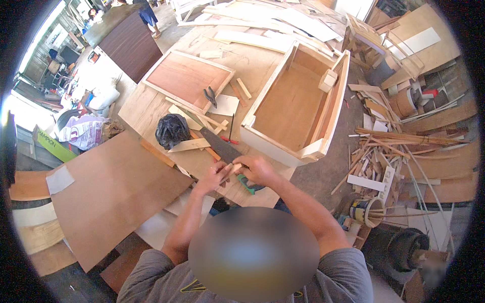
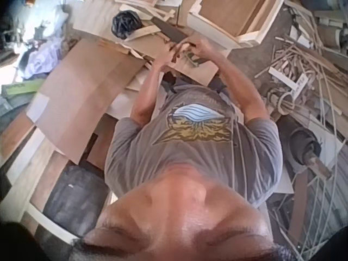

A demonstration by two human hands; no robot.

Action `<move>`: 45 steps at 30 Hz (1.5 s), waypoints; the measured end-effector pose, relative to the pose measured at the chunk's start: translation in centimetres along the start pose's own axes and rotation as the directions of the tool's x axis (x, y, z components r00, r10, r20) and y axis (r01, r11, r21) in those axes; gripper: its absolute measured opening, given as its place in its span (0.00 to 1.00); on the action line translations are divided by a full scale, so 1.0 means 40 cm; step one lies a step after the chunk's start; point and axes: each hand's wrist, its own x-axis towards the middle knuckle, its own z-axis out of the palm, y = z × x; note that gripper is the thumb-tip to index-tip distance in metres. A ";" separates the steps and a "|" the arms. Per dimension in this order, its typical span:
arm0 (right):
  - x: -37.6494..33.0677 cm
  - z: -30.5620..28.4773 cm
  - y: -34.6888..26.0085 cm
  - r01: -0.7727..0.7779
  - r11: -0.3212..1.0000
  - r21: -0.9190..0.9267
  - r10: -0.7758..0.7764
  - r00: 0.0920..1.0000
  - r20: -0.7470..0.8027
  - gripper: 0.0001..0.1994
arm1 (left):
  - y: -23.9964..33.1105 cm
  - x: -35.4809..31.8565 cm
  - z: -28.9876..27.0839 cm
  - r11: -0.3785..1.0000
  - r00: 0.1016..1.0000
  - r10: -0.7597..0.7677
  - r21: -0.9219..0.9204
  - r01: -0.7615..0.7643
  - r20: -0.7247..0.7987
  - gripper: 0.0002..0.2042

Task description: The person selects wooden pieces from a pile on the floor, marks them with a pencil, cuts a piece using a hand saw, and fits the pieces together to construct a rectangular frame or drawer-like structure on a workbench.

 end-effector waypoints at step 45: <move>-0.103 -1.117 0.321 0.204 0.928 -0.312 -0.292 0.918 -0.267 0.20 | 0.781 0.841 0.591 0.763 0.934 0.189 -0.553 -0.334 -0.304 0.40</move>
